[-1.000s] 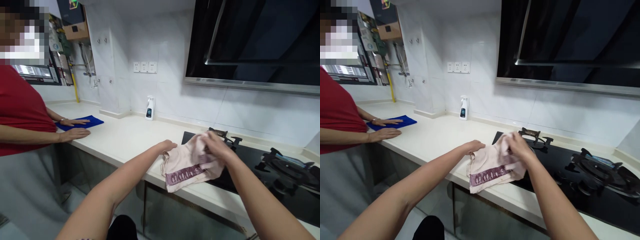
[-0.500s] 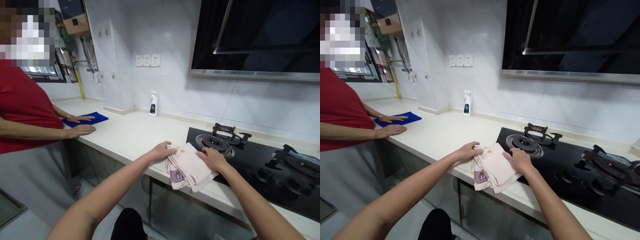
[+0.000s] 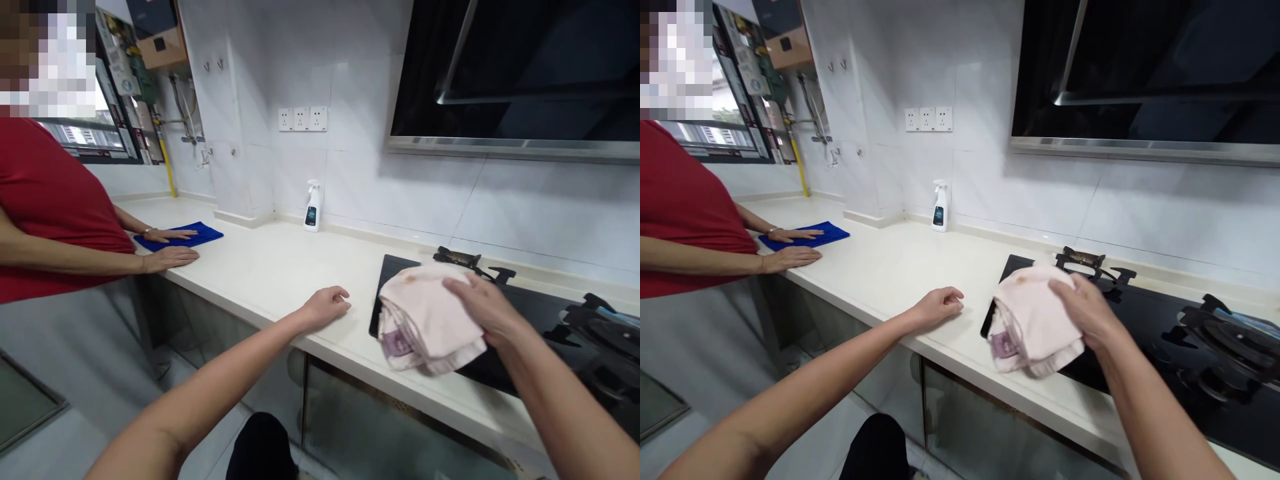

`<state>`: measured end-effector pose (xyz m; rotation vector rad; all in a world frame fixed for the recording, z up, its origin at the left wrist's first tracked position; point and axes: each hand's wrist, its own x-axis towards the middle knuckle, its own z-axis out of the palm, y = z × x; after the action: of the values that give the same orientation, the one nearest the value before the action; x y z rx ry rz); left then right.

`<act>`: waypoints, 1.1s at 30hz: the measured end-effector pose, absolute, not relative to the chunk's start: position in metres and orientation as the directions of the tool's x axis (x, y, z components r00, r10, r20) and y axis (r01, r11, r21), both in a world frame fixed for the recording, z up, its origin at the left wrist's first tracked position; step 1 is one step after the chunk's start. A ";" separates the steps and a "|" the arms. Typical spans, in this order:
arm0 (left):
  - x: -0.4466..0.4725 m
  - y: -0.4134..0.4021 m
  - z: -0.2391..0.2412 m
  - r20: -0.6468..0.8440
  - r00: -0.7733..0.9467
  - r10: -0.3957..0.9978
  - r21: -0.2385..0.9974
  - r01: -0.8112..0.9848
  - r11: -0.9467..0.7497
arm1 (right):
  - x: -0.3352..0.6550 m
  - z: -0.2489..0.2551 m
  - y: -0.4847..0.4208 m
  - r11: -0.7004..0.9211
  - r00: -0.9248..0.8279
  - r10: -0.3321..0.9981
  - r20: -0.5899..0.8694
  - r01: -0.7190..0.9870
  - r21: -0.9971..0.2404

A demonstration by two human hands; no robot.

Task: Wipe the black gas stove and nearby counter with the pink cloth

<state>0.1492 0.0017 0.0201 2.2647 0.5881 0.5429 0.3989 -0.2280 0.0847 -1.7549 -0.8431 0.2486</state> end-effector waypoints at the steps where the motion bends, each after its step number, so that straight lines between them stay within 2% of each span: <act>1: 0.144 0.002 0.021 0.216 0.805 0.553 0.721 0.250 -0.646 | 0.404 0.097 -0.233 -0.099 0.765 0.609 0.212 0.339 -0.936; 3: 0.133 0.004 0.022 0.242 0.793 0.559 0.695 0.260 -0.671 | 0.410 0.115 -0.240 -0.072 0.802 0.565 0.193 0.281 -0.957; 4: 0.129 0.005 0.022 0.256 0.787 0.561 0.679 0.266 -0.684 | 0.411 0.120 -0.242 -0.079 0.789 0.578 0.206 0.306 -0.949; 7: 0.118 0.004 0.020 0.299 0.783 0.546 0.627 0.270 -0.731 | 0.407 0.113 -0.239 -0.132 0.627 0.749 0.213 0.457 -0.879; 9: 0.113 0.001 0.017 0.318 0.798 0.512 0.594 0.253 -0.763 | 0.404 0.093 -0.229 -0.191 0.515 0.830 0.215 0.624 -0.758; 12: 0.108 -0.005 0.012 0.357 0.823 0.442 0.521 0.217 -0.825 | 0.399 0.055 -0.207 -0.327 0.478 0.841 0.254 0.822 -0.466; 15: 0.107 -0.010 0.007 0.410 0.827 0.386 0.425 0.201 -0.883 | 0.391 0.025 -0.186 -0.443 0.501 0.849 0.167 0.849 -0.289; 18: 0.107 -0.011 0.005 0.466 0.787 0.404 0.426 0.201 -0.882 | 0.380 0.014 -0.172 -0.500 0.521 0.850 0.074 0.843 -0.198; 22: 0.107 -0.010 0.003 0.553 0.690 0.467 0.475 0.199 -0.857 | 0.354 0.017 -0.158 -0.413 0.428 0.899 0.094 0.899 -0.144; 28: 0.104 -0.010 0.002 0.669 0.522 0.529 0.542 0.145 -0.828 | 0.258 0.022 -0.122 -0.091 0.116 0.983 0.145 0.981 -0.171; 33: 0.097 -0.001 0.010 0.554 0.489 0.673 0.720 0.123 -0.683 | 0.199 0.025 -0.104 0.039 -0.007 0.985 0.174 0.983 -0.182</act>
<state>0.0971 -0.0014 0.0096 2.1225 0.6533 1.1627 0.1994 -0.1040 0.0249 -2.0172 -2.0653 0.0122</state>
